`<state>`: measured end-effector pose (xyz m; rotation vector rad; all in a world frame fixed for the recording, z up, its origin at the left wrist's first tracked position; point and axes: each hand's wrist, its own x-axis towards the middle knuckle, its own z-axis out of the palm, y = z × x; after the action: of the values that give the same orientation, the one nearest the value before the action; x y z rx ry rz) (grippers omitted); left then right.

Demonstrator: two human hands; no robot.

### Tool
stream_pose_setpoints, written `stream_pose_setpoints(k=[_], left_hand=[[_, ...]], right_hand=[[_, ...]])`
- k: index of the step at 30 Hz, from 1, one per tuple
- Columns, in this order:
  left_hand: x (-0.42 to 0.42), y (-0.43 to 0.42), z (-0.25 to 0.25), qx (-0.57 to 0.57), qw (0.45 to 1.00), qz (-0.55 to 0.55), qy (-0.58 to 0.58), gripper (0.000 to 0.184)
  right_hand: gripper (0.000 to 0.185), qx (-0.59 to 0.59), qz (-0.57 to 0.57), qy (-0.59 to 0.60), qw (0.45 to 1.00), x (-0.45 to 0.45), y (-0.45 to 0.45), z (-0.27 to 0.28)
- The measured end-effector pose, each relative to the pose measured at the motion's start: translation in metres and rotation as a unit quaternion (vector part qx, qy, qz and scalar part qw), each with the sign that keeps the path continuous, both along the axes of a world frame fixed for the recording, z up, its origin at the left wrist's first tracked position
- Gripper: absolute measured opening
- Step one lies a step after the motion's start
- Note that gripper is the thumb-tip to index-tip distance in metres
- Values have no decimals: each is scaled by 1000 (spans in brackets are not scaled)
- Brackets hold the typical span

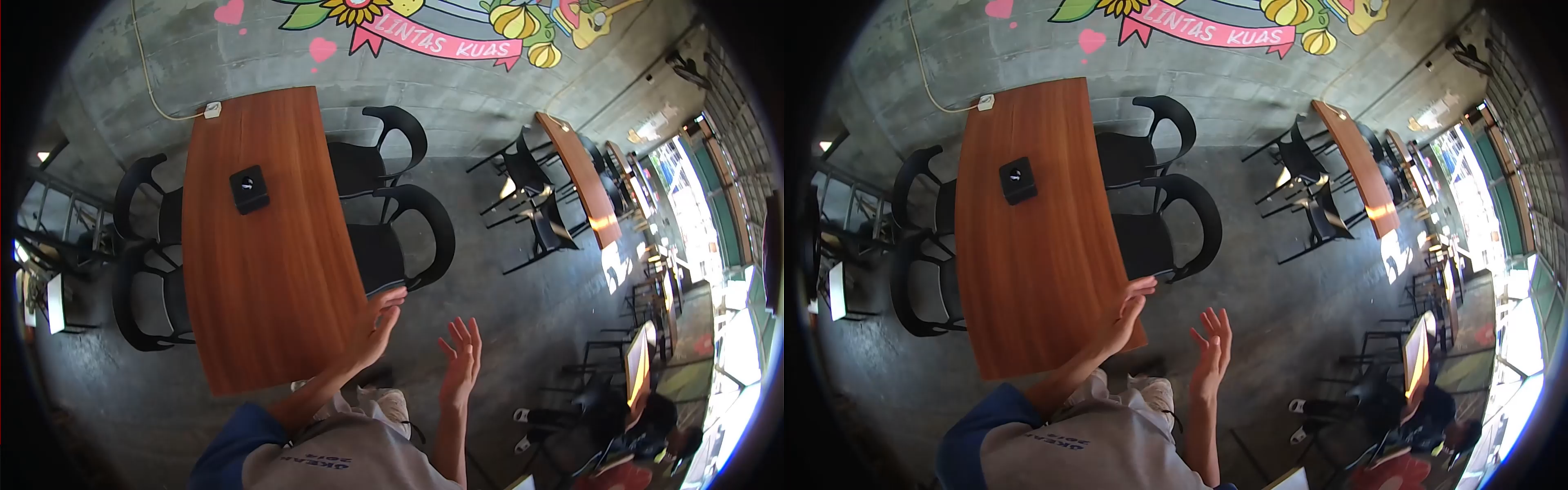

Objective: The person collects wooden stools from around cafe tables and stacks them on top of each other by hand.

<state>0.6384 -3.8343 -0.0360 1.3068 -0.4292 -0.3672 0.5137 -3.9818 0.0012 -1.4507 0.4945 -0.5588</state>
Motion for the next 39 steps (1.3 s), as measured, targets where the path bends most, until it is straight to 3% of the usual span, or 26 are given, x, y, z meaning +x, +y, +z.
stream_pose_setpoints(k=[6, 13, 19, 24, 26, 32, 34, 39], left_hand=[[11, -94, -29, 46, 989, 143, 13, 33], [16, -272, -44, 50, 974, 192, 112, 30], [50, -431, -32, 44, 981, 107, 153, 34], [113, -550, -12, 70, 995, 6, 75, 29], [143, -596, -13, 77, 992, -25, 98, 27], [262, -736, -70, 116, 985, -124, 36, 25], [313, -785, -68, 153, 978, -143, -20, 24], [438, -896, -34, 118, 978, -155, -72, 25]], right_hand=[[70, 12, 88, 8, 996, 59, -128, -16], [71, 10, 154, 11, 988, 87, -316, 4], [63, 20, 120, -14, 992, 109, -479, 11], [64, 8, 29, 5, 1000, 146, -590, -3], [65, 9, 3, 19, 1000, 165, -629, -15], [59, 22, -42, 53, 997, 230, -744, -53], [57, 25, -55, 56, 997, 276, -792, -60], [54, 29, -86, 72, 993, 364, -878, -63]])
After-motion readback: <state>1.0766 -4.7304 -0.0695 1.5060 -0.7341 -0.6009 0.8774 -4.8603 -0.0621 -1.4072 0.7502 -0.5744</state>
